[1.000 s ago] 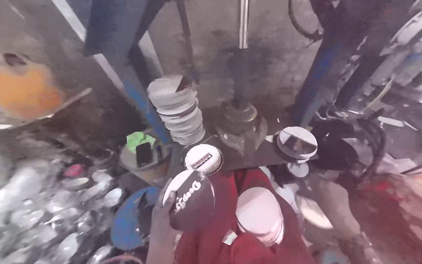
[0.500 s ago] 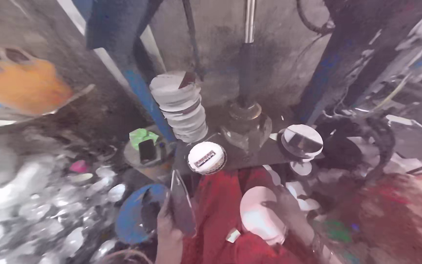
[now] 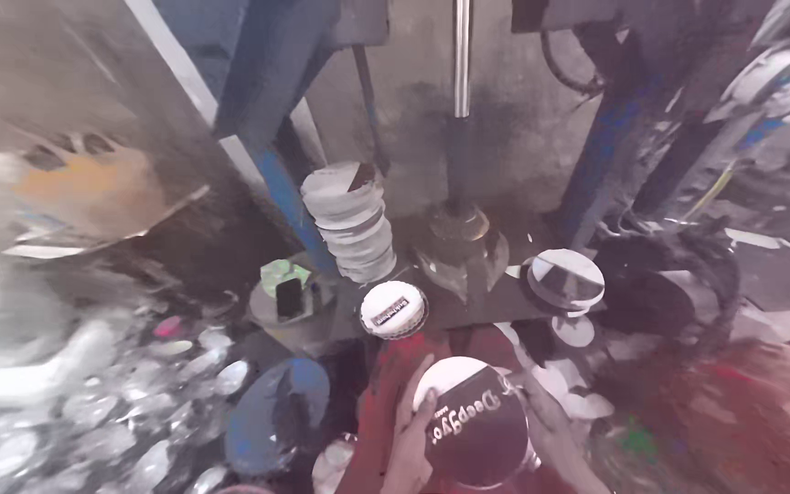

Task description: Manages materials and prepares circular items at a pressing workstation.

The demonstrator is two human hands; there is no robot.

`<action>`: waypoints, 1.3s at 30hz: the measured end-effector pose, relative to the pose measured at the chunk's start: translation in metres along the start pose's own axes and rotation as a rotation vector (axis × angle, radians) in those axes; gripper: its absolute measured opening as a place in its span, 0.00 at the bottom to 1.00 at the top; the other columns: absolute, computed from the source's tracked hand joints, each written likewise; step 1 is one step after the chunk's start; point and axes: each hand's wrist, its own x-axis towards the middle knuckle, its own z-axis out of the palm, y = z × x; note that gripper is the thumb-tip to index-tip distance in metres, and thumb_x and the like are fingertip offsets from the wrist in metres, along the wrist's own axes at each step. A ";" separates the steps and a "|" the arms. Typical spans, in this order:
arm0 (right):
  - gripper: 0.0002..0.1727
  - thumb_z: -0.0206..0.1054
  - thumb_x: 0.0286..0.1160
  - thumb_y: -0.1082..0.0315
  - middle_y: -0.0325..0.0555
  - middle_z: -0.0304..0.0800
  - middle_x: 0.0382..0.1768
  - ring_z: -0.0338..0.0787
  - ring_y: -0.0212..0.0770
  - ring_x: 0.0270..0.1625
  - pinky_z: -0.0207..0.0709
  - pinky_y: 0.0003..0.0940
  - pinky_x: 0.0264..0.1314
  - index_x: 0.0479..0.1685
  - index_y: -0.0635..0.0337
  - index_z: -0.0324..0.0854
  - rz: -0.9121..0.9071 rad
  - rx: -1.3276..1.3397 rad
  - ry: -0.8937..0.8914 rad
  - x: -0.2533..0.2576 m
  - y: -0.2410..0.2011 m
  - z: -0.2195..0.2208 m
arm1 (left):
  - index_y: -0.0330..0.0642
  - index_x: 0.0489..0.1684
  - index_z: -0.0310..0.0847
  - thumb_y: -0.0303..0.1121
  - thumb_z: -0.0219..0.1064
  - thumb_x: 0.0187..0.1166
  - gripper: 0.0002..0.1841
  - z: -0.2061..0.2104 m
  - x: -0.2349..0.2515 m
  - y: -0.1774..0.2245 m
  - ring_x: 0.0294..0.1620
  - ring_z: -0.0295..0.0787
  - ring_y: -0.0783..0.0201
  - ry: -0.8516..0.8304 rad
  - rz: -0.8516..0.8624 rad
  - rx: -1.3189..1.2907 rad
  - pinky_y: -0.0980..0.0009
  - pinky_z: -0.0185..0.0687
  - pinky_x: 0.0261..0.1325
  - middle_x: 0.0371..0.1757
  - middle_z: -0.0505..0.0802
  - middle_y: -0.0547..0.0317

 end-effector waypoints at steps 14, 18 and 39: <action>0.20 0.59 0.86 0.57 0.49 0.96 0.41 0.96 0.42 0.42 0.89 0.45 0.48 0.55 0.65 0.89 -0.105 -0.645 0.121 0.062 0.031 -0.055 | 0.40 0.37 0.88 0.19 0.55 0.77 0.13 0.020 0.048 -0.009 0.42 0.87 0.85 -0.107 0.239 0.298 0.81 0.85 0.51 0.38 0.93 0.77; 0.35 0.64 0.83 0.51 0.74 0.75 0.76 0.76 0.74 0.78 0.66 0.71 0.77 0.78 0.73 0.73 0.187 -1.077 0.384 0.141 0.051 -0.156 | 0.37 0.38 0.87 0.18 0.53 0.77 0.13 0.024 0.067 -0.008 0.40 0.87 0.85 -0.090 0.246 0.323 0.80 0.86 0.49 0.38 0.93 0.76; 0.17 0.79 0.61 0.67 0.48 0.96 0.32 0.94 0.34 0.31 0.87 0.30 0.38 0.46 0.70 0.90 -0.022 -0.568 0.107 0.114 0.034 -0.089 | 0.24 0.51 0.82 0.22 0.54 0.83 0.12 0.080 0.103 -0.028 0.44 0.89 0.83 -0.008 0.083 0.233 0.78 0.85 0.58 0.40 0.93 0.66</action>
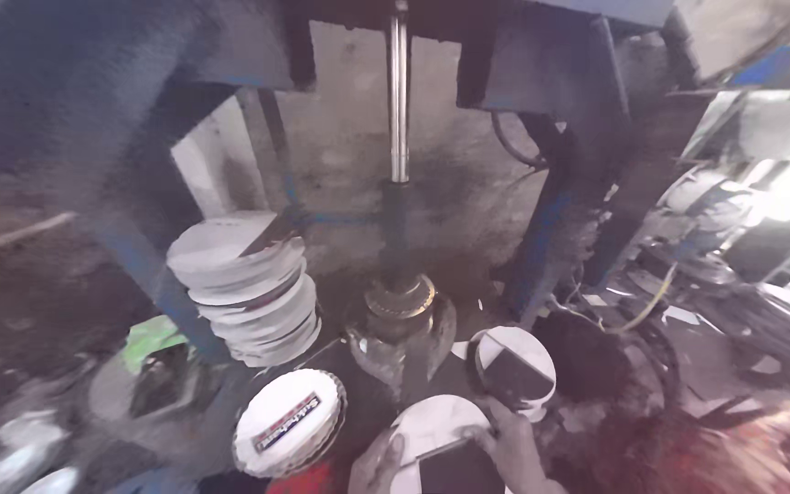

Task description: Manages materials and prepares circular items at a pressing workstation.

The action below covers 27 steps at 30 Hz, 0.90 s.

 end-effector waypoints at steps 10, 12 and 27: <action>0.25 0.68 0.78 0.55 0.48 0.93 0.51 0.91 0.27 0.45 0.87 0.26 0.46 0.62 0.69 0.85 -0.086 0.224 0.002 -0.011 0.002 0.010 | 0.35 0.41 0.82 0.23 0.55 0.84 0.08 -0.030 0.009 -0.001 0.36 0.88 0.86 0.201 0.101 -0.049 0.80 0.87 0.49 0.31 0.91 0.76; 0.22 0.74 0.71 0.58 0.53 0.94 0.51 0.93 0.35 0.50 0.86 0.31 0.55 0.57 0.67 0.89 -0.124 0.090 0.101 -0.014 -0.008 0.021 | 0.34 0.37 0.81 0.23 0.56 0.83 0.08 -0.020 0.000 0.001 0.32 0.86 0.84 0.153 0.066 -0.013 0.80 0.86 0.46 0.28 0.88 0.74; 0.13 0.63 0.75 0.70 0.42 0.88 0.38 0.85 0.17 0.41 0.80 0.14 0.49 0.45 0.77 0.80 -0.073 0.033 0.484 -0.017 0.004 -0.009 | 0.21 0.58 0.77 0.27 0.55 0.87 0.14 -0.015 -0.015 0.006 0.44 0.87 0.83 0.180 -0.053 -0.066 0.78 0.85 0.57 0.42 0.90 0.60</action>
